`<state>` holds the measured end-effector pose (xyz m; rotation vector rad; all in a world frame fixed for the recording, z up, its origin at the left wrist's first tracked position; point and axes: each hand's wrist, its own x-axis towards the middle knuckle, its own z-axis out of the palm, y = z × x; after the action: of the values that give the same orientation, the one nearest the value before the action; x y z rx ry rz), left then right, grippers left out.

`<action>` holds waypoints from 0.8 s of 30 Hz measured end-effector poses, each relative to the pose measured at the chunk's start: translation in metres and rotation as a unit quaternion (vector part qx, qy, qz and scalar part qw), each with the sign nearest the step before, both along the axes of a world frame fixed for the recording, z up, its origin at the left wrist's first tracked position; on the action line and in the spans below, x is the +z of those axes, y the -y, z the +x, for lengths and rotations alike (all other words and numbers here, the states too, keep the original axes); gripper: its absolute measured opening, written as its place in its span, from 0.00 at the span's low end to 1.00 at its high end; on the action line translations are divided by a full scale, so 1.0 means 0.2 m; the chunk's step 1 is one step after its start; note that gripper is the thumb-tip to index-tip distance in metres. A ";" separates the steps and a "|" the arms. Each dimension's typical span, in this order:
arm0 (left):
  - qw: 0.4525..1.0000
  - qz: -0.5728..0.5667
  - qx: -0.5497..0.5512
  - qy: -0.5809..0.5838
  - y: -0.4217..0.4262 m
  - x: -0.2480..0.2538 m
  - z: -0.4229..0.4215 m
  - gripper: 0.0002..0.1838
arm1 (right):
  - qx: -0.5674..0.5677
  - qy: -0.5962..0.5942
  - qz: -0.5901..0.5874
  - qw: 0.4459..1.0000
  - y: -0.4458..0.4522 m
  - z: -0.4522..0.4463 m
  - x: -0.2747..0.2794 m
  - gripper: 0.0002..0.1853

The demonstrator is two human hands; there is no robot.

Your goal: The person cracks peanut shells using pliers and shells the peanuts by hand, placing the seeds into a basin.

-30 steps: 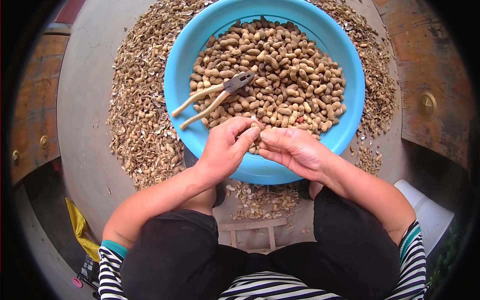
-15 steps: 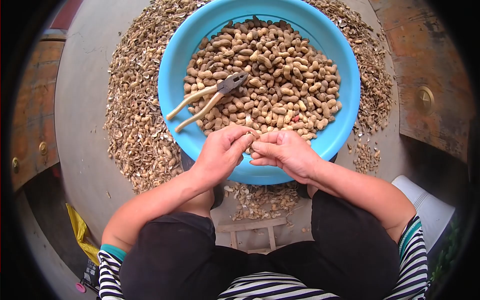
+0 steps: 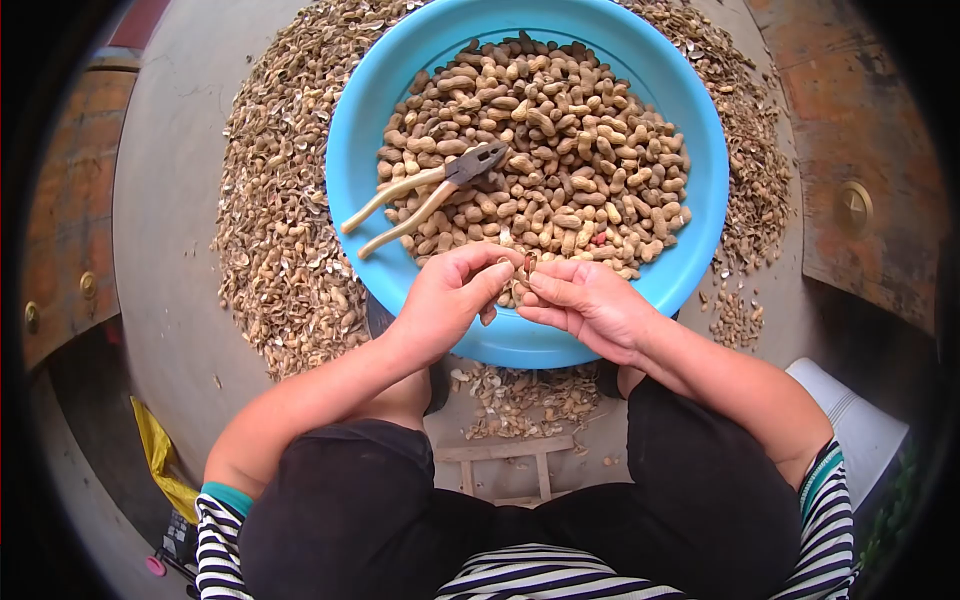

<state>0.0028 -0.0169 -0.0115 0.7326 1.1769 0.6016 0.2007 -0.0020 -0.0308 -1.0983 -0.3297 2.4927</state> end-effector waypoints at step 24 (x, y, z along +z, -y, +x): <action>0.946 0.247 -0.057 -0.203 0.05 -0.07 0.02 0.04 | 0.065 0.097 0.100 0.988 0.01 -0.08 0.07 0.13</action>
<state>0.0070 -0.0271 -0.0264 1.3961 1.3614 0.6757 0.1838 -0.0031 -0.0175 -1.2720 -0.7124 2.4025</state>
